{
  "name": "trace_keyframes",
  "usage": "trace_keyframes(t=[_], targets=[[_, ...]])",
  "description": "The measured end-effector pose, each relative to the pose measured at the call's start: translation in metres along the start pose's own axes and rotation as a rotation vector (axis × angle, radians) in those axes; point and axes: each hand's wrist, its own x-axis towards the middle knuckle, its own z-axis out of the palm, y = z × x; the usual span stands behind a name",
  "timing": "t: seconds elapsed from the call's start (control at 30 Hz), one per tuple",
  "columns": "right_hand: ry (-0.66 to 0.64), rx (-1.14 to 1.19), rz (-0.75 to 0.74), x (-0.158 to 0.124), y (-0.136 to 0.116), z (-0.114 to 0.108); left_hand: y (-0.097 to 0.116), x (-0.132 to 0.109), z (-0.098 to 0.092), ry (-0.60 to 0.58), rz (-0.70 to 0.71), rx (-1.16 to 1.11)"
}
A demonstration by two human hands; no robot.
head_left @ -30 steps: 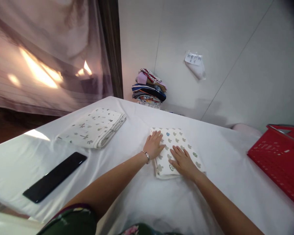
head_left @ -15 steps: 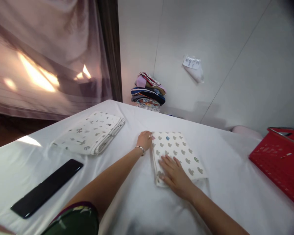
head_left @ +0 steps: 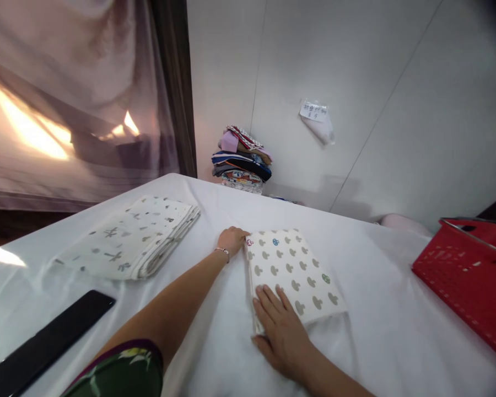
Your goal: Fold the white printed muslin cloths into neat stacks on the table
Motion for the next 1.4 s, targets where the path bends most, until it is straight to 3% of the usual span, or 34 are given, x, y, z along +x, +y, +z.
trace_keyframes(t=[0.17,0.27,0.37,0.47,0.53,0.67,0.8,0.97,1.07,1.2,1.27,1.4], targets=[[-0.007,-0.01,-0.002,0.001,-0.001,0.003,0.017,0.002,-0.003,0.026,-0.023,-0.006],[-0.017,-0.005,0.013,0.002,-0.004,0.001,0.039,-0.011,-0.001,0.049,0.215,0.016],[-0.039,0.03,0.012,-0.001,-0.007,-0.008,0.052,-0.031,0.01,-0.039,0.408,0.057],[-0.083,0.135,-0.069,-0.002,-0.006,-0.027,0.052,-0.042,0.023,-0.128,0.351,0.072],[-0.039,0.18,-0.081,0.002,0.004,-0.044,0.048,-0.042,0.029,-0.117,0.335,0.083],[0.129,0.115,0.135,0.024,0.047,-0.06,0.043,-0.041,0.032,-0.073,0.359,0.108],[0.029,0.02,0.47,0.039,0.094,-0.04,0.043,-0.042,0.031,-0.086,0.348,0.113],[-0.028,0.094,0.533,0.037,0.113,-0.028,0.045,-0.042,0.028,-0.106,0.341,0.106],[0.104,0.197,0.649,0.026,0.124,-0.037,0.048,-0.048,0.025,-0.058,0.255,0.062],[0.22,0.431,0.878,0.0,0.148,-0.038,0.049,-0.069,0.023,0.12,-0.009,-0.12],[0.223,0.534,0.973,-0.01,0.159,-0.036,0.049,-0.08,0.021,0.089,-0.147,-0.275],[0.213,0.677,1.067,-0.015,0.17,-0.038,0.055,-0.087,0.017,-0.094,-0.367,-0.559]])
